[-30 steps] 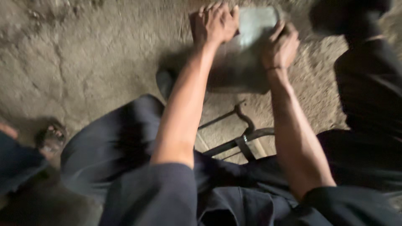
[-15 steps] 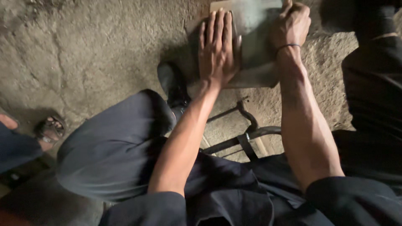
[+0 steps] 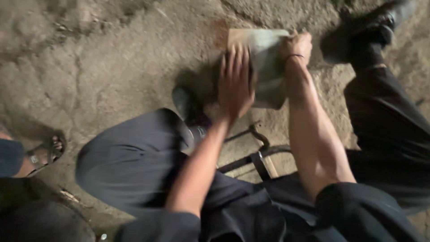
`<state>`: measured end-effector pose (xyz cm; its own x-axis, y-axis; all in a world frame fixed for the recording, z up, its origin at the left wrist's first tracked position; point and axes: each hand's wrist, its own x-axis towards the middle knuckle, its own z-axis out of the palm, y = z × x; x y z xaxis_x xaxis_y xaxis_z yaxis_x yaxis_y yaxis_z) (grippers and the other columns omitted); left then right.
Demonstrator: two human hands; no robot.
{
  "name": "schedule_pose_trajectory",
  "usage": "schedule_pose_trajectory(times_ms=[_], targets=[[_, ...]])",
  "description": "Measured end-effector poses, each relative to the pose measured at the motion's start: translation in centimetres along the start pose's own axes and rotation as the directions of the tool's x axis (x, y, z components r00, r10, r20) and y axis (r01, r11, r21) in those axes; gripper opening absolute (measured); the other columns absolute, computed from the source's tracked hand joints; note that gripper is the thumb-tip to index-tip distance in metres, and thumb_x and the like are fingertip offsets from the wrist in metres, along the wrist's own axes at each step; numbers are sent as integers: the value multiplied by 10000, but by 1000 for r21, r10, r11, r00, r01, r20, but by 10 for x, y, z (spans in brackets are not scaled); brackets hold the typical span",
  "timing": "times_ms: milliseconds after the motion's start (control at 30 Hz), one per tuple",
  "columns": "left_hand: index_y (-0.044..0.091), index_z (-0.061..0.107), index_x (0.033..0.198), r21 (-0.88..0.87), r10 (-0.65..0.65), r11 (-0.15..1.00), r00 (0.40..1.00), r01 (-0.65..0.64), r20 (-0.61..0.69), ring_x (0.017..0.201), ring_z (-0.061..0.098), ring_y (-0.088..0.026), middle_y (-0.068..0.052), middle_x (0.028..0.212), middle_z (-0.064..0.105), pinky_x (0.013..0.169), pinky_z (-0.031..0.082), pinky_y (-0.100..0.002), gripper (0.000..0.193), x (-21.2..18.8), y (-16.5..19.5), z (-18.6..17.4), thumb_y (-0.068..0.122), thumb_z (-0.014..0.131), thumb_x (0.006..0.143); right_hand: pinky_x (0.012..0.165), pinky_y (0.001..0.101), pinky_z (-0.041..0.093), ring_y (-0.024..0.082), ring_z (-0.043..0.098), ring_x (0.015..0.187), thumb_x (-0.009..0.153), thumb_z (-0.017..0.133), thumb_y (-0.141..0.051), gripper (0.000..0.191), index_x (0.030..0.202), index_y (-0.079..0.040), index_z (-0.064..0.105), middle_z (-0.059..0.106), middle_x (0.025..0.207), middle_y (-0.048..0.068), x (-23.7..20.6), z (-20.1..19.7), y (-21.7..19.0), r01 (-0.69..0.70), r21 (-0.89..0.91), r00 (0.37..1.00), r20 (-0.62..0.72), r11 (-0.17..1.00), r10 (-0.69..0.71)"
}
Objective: The person sits on the ground and scrubs the exterior of a metal container with a dark abrasive pad. The person repeatedly rubs the sides and top of the container, rotating it to access different areas.
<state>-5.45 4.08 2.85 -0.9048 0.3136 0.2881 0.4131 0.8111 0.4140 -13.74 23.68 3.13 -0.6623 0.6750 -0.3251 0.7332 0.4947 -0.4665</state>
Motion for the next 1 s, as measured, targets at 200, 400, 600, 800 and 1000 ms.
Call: schedule_pose_trajectory(times_ms=[200,400,600,800,1000], targets=[[-26,466,1528,41,-18,999,1000,18,-4,1535,382,-359,-208,1594,461,1303,244,-527,575,-4,-10,15,319,472,1068,886,514,520,452,660,1058,1005,517,-516,489,1128,-67,666,700,1120,259,-9,11,12,24,2,988,-151,1000,-23],[66,685,1213,55,-178,984,958,170,227,1280,608,-351,-149,1299,688,1150,410,-497,408,104,-42,31,409,514,1074,905,496,532,407,694,1059,994,498,-428,390,1123,-150,738,732,1104,229,-19,9,18,51,92,995,-96,994,-42],[-34,396,1556,23,-71,997,997,71,-15,1527,373,-394,-244,1611,427,1276,273,-544,622,4,-6,-9,371,500,1096,871,515,538,431,679,1035,996,568,-443,415,1037,-56,712,719,1066,251,-3,22,19,61,-13,995,-83,998,-61],[-7,387,1560,54,-154,987,988,153,28,1547,354,-366,-205,1627,419,1283,235,-558,628,-22,-13,19,374,461,1066,844,514,551,419,707,974,1027,549,-434,427,1071,-29,675,720,1031,240,9,32,26,110,-33,993,-49,993,-111],[70,750,1069,77,-394,917,857,392,331,1190,632,-389,-164,1227,708,1069,438,-518,436,102,-55,38,399,470,1015,868,531,518,438,682,1025,975,583,-432,377,1075,-97,725,724,1069,237,-26,16,27,85,43,992,-101,995,-80]])
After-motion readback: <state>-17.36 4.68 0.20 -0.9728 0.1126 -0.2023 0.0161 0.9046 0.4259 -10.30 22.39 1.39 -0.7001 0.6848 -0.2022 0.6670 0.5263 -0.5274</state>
